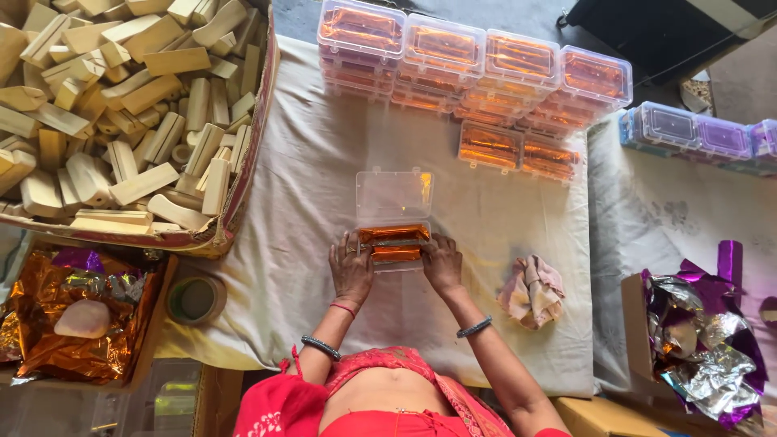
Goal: The person wipes wooden blocks with a cloth, then wraps them in shiny orange foil. They place the wrapped blocks into clear plastic containers and stack them on the table. The person repeats this process for multiple wooden blocks.
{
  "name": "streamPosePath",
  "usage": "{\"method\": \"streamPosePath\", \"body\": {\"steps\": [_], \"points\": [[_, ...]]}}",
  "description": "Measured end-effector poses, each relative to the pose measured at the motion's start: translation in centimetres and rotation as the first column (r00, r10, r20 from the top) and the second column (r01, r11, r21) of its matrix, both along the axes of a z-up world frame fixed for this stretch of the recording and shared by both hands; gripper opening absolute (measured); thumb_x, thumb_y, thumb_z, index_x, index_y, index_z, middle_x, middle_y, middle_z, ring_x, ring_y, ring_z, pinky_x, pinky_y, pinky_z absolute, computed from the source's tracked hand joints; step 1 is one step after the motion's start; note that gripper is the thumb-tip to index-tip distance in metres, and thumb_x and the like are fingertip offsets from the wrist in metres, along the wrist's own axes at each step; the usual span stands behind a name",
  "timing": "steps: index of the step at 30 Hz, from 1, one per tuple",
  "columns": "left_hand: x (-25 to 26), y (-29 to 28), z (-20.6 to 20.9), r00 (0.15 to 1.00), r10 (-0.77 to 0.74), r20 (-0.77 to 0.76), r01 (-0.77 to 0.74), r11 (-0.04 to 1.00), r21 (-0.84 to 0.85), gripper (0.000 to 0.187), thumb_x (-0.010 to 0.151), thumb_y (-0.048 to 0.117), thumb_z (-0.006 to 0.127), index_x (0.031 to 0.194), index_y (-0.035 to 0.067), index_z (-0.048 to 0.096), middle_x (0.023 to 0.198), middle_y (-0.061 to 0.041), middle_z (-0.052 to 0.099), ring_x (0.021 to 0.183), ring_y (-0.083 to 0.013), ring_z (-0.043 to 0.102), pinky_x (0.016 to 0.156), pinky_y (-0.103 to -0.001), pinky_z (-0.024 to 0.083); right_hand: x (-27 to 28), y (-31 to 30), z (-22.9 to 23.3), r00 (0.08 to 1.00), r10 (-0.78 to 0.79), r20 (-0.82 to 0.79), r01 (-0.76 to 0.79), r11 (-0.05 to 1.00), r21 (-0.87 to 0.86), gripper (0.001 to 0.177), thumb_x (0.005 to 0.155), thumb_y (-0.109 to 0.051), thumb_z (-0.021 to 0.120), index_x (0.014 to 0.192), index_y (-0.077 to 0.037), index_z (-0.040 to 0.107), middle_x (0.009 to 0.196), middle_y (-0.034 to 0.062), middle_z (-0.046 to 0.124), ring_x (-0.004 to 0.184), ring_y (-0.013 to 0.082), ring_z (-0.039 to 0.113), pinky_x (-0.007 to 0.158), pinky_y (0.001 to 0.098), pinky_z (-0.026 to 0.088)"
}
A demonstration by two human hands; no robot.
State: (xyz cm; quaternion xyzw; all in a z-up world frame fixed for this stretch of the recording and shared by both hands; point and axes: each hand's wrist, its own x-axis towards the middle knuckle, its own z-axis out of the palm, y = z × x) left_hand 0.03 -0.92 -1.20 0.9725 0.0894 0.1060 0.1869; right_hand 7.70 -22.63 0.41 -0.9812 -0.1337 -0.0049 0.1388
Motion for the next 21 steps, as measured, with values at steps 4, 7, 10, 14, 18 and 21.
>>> {"method": "streamPosePath", "body": {"steps": [4, 7, 10, 14, 18, 21], "points": [[-1.3, 0.4, 0.1, 0.999, -0.027, 0.041, 0.03, 0.995, -0.091, 0.054, 0.095, 0.034, 0.062, 0.145, 0.014, 0.057, 0.162, -0.004, 0.035, 0.149, -0.0288, 0.032, 0.119, -0.051, 0.024, 1.2, -1.8, 0.3, 0.998, 0.01, -0.063, -0.001, 0.99, 0.138, 0.02, 0.082, -0.017, 0.074, 0.101, -0.015, 0.079, 0.137, 0.0097, 0.061, 0.128, 0.0328, 0.052, 0.098, 0.0459, 0.049], [-2.4, 0.6, 0.9, 0.998, -0.008, 0.06, 0.019, 0.981, -0.192, 0.07, 0.094, 0.041, 0.064, 0.153, 0.01, 0.043, 0.161, -0.007, 0.034, 0.148, -0.0299, 0.032, 0.118, -0.051, 0.026, 3.2, -2.4, 0.7, 0.999, 0.009, -0.033, 0.002, 0.953, 0.304, 0.029, 0.081, -0.017, 0.075, 0.109, -0.01, 0.076, 0.134, 0.013, 0.063, 0.126, 0.0338, 0.057, 0.106, 0.043, 0.049], [-2.7, 0.7, 0.4, 0.998, -0.046, 0.035, 0.052, 0.976, -0.213, 0.09, 0.085, 0.049, 0.068, 0.155, 0.006, 0.033, 0.158, -0.011, 0.034, 0.143, -0.0316, 0.034, 0.116, -0.051, 0.026, 6.1, -0.4, 3.2, 0.997, -0.047, -0.061, 0.069, 0.903, 0.425, 0.05, 0.081, -0.021, 0.075, 0.129, -0.008, 0.068, 0.137, 0.0131, 0.065, 0.13, 0.0327, 0.06, 0.112, 0.0415, 0.047], [-1.8, 1.0, -1.1, 0.997, -0.076, 0.014, 0.077, 0.976, -0.205, 0.088, 0.088, 0.045, 0.071, 0.158, 0.01, 0.033, 0.159, -0.008, 0.04, 0.143, -0.0287, 0.038, 0.117, -0.048, 0.03, 9.7, 2.3, 5.6, 0.994, -0.061, -0.095, 0.101, 0.853, 0.511, 0.077, 0.084, -0.034, 0.08, 0.148, -0.005, 0.048, 0.15, 0.0177, 0.048, 0.139, 0.0353, 0.045, 0.114, 0.0452, 0.037], [-0.1, 1.5, -0.4, 0.993, -0.111, -0.044, 0.096, 0.961, -0.26, 0.091, 0.084, 0.042, 0.075, 0.158, 0.012, 0.032, 0.157, -0.006, 0.04, 0.144, -0.0286, 0.039, 0.115, -0.047, 0.033, 11.8, 2.4, 6.1, 0.968, -0.109, -0.227, 0.233, 0.737, 0.635, 0.077, 0.093, -0.044, 0.073, 0.154, -0.008, 0.042, 0.154, 0.0139, 0.043, 0.139, 0.0297, 0.046, 0.111, 0.0432, 0.04], [0.3, 2.2, 1.4, 0.987, -0.117, -0.112, 0.071, 0.934, -0.349, 0.088, 0.08, 0.038, 0.076, 0.155, 0.015, 0.037, 0.154, -0.01, 0.045, 0.135, -0.0305, 0.045, 0.111, -0.047, 0.035, 11.2, 0.2, 5.6, 0.937, -0.188, -0.295, 0.34, 0.689, 0.64, 0.055, 0.097, -0.041, 0.066, 0.143, -0.011, 0.062, 0.137, 0.0123, 0.058, 0.126, 0.0243, 0.062, 0.105, 0.0337, 0.054]]}}
